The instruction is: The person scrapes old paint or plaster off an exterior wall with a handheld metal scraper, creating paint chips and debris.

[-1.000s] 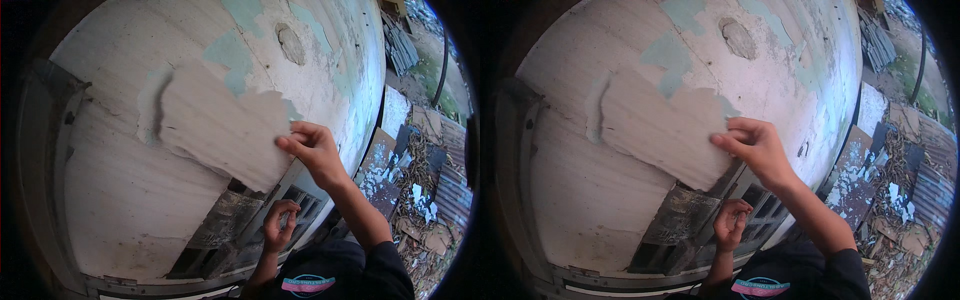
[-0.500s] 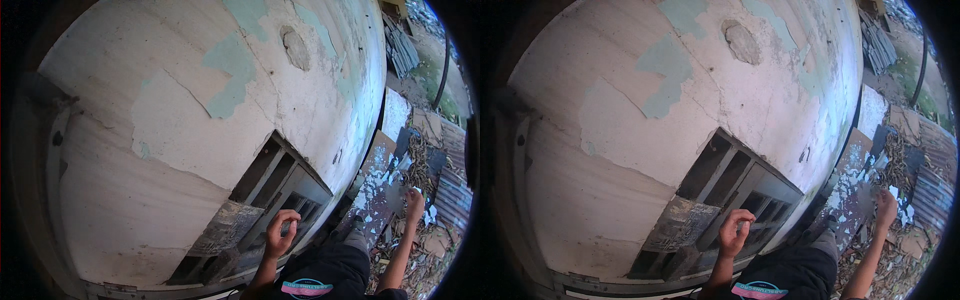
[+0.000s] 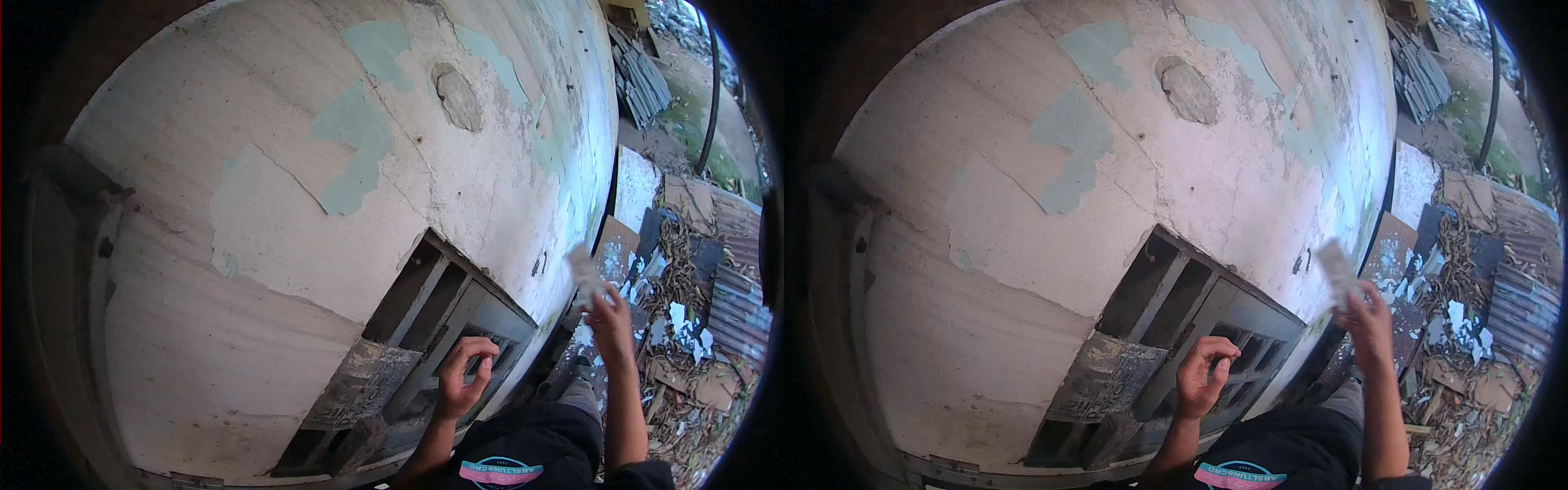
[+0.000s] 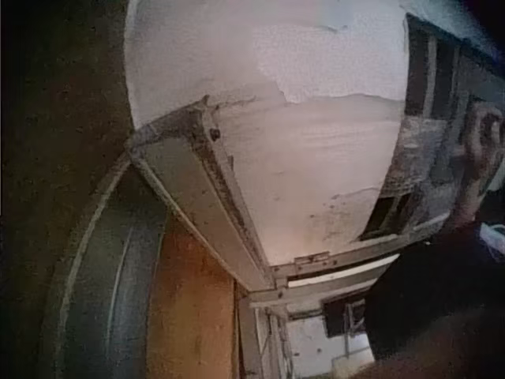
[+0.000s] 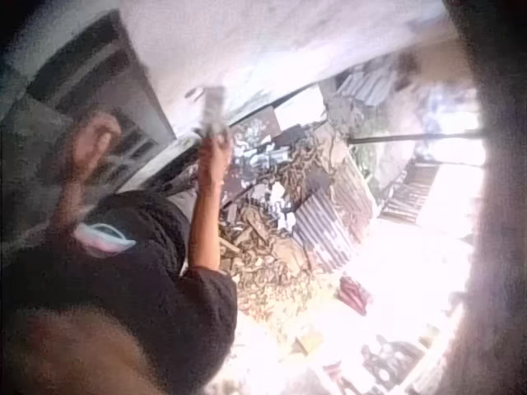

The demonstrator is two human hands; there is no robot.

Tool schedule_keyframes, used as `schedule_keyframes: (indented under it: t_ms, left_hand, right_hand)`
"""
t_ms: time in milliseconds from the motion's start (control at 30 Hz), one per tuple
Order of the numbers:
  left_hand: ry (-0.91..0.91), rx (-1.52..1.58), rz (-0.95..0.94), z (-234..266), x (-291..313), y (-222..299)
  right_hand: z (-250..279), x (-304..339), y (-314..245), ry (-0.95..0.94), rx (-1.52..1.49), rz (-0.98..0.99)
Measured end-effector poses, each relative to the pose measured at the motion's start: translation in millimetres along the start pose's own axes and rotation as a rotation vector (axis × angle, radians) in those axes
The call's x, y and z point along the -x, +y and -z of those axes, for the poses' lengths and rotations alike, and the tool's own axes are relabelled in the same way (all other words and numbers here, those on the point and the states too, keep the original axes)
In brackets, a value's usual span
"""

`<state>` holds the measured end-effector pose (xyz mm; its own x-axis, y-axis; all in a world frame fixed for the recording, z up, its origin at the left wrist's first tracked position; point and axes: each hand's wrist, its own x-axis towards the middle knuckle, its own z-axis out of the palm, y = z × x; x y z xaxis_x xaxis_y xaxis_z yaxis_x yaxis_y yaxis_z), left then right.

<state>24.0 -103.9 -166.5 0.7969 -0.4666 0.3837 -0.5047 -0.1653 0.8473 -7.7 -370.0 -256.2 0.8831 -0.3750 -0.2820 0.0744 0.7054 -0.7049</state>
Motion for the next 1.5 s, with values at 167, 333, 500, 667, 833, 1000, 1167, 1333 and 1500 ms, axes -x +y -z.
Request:
schedule_keyframes:
  t_ms: [167,333,500,667,833,1000,1167,1333,1500]
  left_hand:
    - [0.026,0.043,-0.002,4.4,8.5,3.9]
    - [0.075,0.159,0.131,4.1,27.0,5.7]
    - [0.088,0.111,0.147,12.9,34.6,2.2]
    - [0.113,0.141,0.159,12.4,35.3,4.3]
    - [0.107,0.125,0.173,10.8,35.6,6.7]
    - [0.084,0.142,0.146,11.0,36.5,3.4]
    - [0.083,0.154,0.155,10.8,40.5,0.5]
    - [0.098,0.164,0.157,12.8,44.3,0.2]
    - [0.095,0.147,0.141,11.2,43.2,-4.2]
  right_hand:
    - [-123.2,2.1,-4.6,-0.489,-0.138,-0.183]
    - [-195.4,7.4,-25.6,-0.723,-0.182,-0.228]
    - [-234.3,7.8,-37.2,-0.733,-0.216,-0.162]
    - [-255.2,8.6,-55.2,-0.786,-0.184,-0.029]
    - [-268.6,9.7,-65.0,-0.821,-0.201,0.043]
    - [-279.8,-4.1,-72.6,-0.868,-0.177,0.115]
    - [-287.2,-11.1,-87.1,-0.845,-0.131,0.219]
    - [-291.1,-6.1,-97.7,-0.807,-0.055,0.219]
    - [-287.7,-1.1,-103.6,-0.825,-0.059,0.225]
